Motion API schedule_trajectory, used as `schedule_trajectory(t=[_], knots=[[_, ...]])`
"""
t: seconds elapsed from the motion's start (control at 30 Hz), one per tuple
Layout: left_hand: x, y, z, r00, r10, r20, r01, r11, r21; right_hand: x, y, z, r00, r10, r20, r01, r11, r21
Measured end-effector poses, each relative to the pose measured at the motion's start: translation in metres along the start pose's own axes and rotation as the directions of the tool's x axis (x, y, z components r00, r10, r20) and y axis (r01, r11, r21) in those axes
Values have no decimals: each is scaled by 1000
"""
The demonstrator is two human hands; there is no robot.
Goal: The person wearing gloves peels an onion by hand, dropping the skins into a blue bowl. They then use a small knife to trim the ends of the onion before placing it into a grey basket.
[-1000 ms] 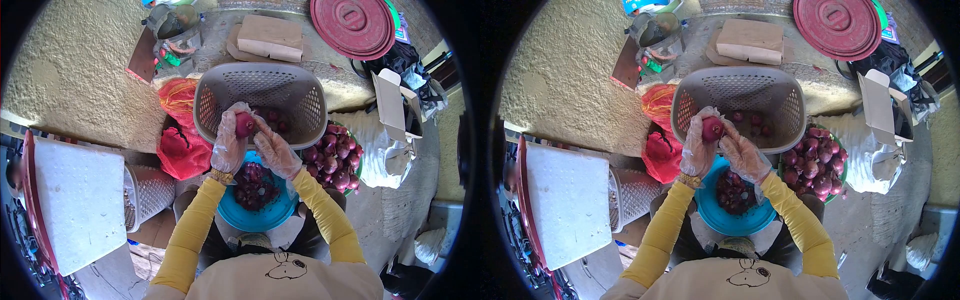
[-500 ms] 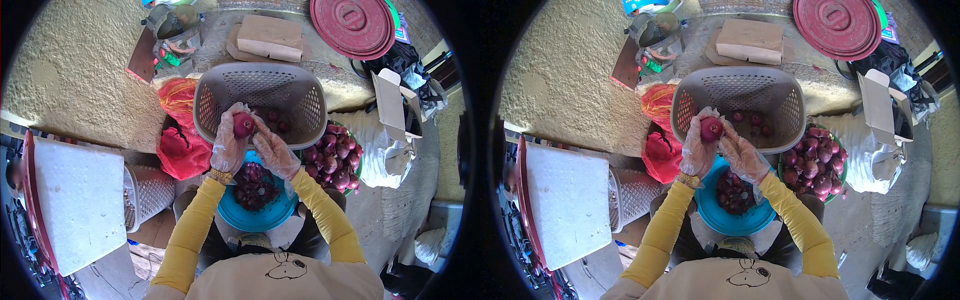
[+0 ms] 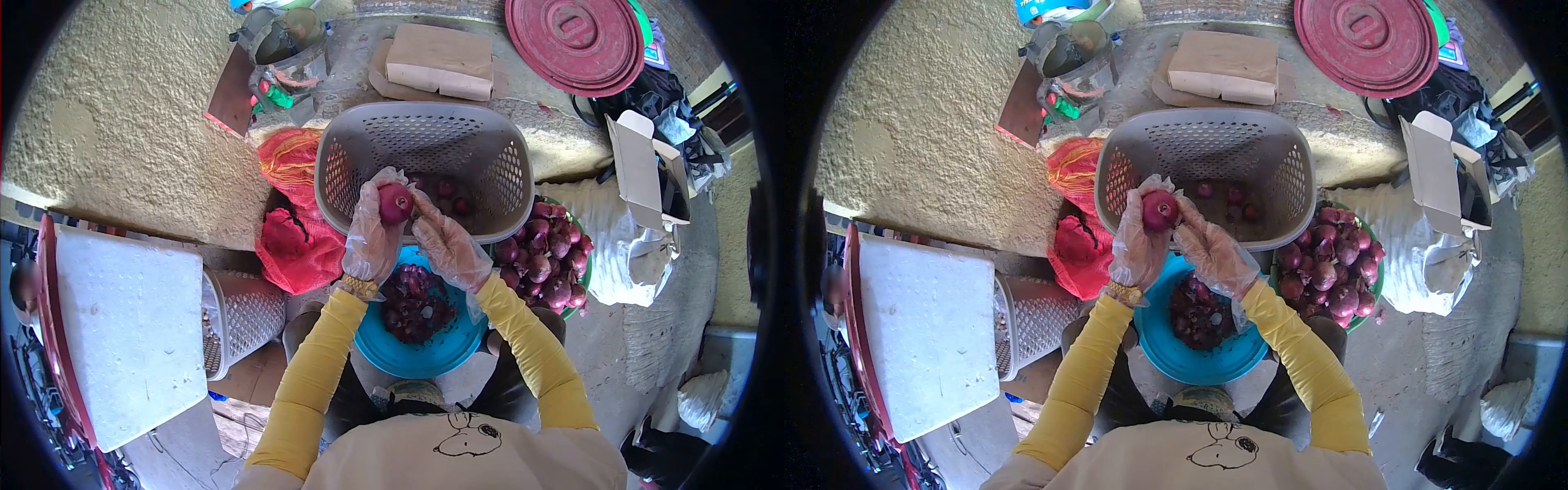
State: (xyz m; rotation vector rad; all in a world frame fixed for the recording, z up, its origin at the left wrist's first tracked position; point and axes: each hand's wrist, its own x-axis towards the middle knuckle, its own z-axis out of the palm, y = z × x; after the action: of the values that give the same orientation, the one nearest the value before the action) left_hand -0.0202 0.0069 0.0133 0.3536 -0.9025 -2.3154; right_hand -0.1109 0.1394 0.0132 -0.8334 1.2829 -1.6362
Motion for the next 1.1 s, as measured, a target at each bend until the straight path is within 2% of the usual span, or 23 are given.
schedule_trajectory(t=[0.03, 0.1, 0.13, 0.2, 0.33, 0.43, 0.5, 0.57, 0.6, 0.67, 0.7, 0.77, 0.83, 0.9, 1.03, 1.1], knots=[[1, -1, 0, 1000, 9, -11, -9, 1000, -10, 0, -1, -1, 1000, 0, -1, 0, 1000, 0], [2, -2, -2, 1000, 18, -23, -19, 1000, -19, -1, -6, -3, 996, -90, 21, 93, 976, -195], [3, -2, -5, 1000, 15, -19, -15, 1000, -11, -1, -7, -3, 996, -90, 21, 92, 977, -194], [4, -1, -5, 1000, 13, -14, -13, 1000, -4, 0, -9, -3, 991, -133, 7, 128, 941, -314], [2, 2, -1, 1000, -6, -27, 7, 999, 36, 2, -6, -10, 987, -158, 21, 155, 918, -366], [3, 1, -4, 1000, -9, -29, 11, 998, 63, 3, -20, -11, 991, -128, 32, 128, 875, -468], [3, 2, -4, 1000, 6, -19, -4, 996, 87, -1, -39, -12, 995, 83, 54, -40, 833, -551], [2, 8, -4, 991, 38, 126, -82, 928, 364, -1, -42, -16, 995, 53, 87, 7, 816, -579], [2, 7, -4, 991, 39, 126, -83, 928, 364, -2, -42, -17, 993, 23, 120, 54, 796, -603], [1, 5, -6, 999, 45, 22, -50, 892, 449, -2, -38, -17, 991, -32, 132, 104, 801, -590], [0, 6, -5, 999, 45, 21, -49, 892, 449, -2, -38, -17, 986, -87, 142, 154, 803, -575], [-2, 9, -3, 994, -99, -52, 111, 934, 340, -5, -43, -16, 984, -94, 152, 168, 779, -604], [-4, 10, -5, 994, -100, -45, 109, 928, 357, -6, -48, -15, 982, -101, 162, 182, 754, -632], [-2, 10, -6, 995, -100, -29, 103, 916, 388, -5, -51, -16, 984, -25, 179, 138, 744, -654], [3, 11, -9, 995, -101, 0, 90, 888, 451, -6, -51, -17, 982, -47, 183, 159, 735, -660], [3, 11, -10, 995, -101, 16, 81, 873, 480, -7, -57, -16, 985, 0, 172, 116, 738, -664]])
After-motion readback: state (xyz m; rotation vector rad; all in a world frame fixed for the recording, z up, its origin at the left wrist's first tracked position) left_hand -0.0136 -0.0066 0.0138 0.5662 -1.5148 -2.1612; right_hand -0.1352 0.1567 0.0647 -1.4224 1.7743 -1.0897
